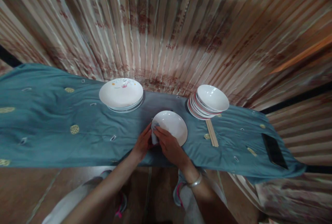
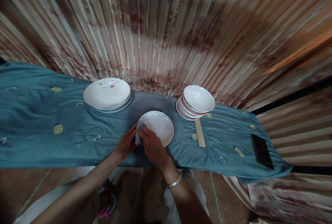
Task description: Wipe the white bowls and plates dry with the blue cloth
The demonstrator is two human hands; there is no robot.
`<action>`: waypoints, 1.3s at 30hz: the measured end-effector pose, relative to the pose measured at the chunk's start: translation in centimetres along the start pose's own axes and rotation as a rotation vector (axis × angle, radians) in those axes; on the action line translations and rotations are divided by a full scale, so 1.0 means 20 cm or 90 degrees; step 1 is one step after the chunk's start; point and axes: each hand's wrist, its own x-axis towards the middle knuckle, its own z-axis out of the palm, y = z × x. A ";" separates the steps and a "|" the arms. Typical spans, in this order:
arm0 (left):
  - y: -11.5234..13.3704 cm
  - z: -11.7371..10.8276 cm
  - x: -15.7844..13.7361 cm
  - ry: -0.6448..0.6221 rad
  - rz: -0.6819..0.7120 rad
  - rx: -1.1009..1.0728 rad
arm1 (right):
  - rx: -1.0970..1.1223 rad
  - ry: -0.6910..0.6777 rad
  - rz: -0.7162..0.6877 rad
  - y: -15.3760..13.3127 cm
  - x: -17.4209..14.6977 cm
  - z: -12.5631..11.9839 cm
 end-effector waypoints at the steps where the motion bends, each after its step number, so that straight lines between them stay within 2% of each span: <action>1: 0.00 0.00 0.00 -0.001 0.002 0.000 | -0.005 -0.006 -0.004 0.00 0.01 0.00; 12: 0.00 -0.02 0.01 0.000 -0.030 0.012 | -0.083 0.008 0.022 0.03 0.12 0.08; 19: 0.00 0.01 0.01 0.018 -0.038 0.011 | -0.098 0.017 0.052 0.08 0.23 0.07; 32: 0.00 0.01 0.00 0.013 -0.038 0.009 | -0.168 0.018 0.117 0.15 0.24 0.02; 39: -0.01 0.00 0.01 0.007 -0.045 0.018 | -0.217 0.051 0.133 0.19 0.24 0.00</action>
